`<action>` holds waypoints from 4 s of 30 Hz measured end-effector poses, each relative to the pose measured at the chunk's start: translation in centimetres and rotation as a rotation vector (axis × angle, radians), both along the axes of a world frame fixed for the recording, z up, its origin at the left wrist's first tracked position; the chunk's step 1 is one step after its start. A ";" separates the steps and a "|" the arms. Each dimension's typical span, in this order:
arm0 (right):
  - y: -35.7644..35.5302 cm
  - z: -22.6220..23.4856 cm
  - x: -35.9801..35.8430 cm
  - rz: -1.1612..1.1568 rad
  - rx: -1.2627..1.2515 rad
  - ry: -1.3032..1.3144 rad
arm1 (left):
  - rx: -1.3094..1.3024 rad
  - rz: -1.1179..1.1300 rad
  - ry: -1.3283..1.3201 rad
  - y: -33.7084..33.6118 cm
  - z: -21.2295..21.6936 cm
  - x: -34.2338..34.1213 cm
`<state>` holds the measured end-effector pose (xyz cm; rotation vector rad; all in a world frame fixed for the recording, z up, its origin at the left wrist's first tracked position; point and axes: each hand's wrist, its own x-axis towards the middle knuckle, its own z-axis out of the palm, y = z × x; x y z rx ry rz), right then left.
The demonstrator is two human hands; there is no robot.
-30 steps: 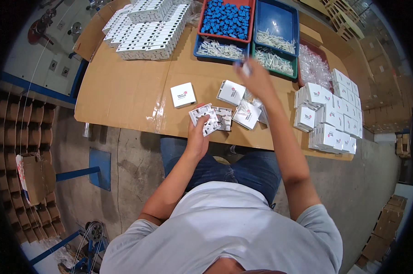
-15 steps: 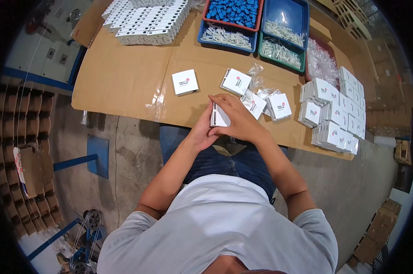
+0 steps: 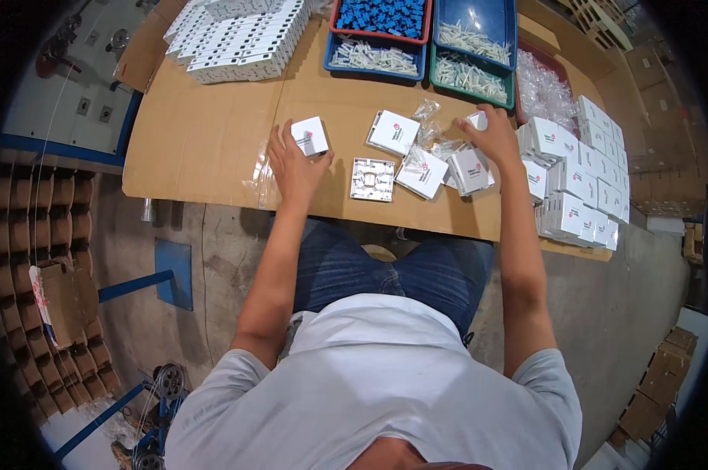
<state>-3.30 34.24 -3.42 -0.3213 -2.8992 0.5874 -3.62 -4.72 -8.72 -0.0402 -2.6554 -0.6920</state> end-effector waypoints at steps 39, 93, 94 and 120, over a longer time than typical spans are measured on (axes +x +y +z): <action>-16.6 4.7 9.3 0.576 -0.990 -0.003 | 1.563 -0.453 -1.243 6.0 8.0 6.8; -18.9 1.0 8.9 0.123 -0.709 0.068 | 1.311 -0.562 -0.467 6.2 4.5 9.7; -19.0 0.7 8.9 0.126 -0.707 0.067 | 1.312 -0.560 -0.464 6.1 4.2 9.5; -20.3 4.7 7.2 0.434 -0.398 -0.072 | 1.926 -0.385 -0.697 3.7 4.5 7.1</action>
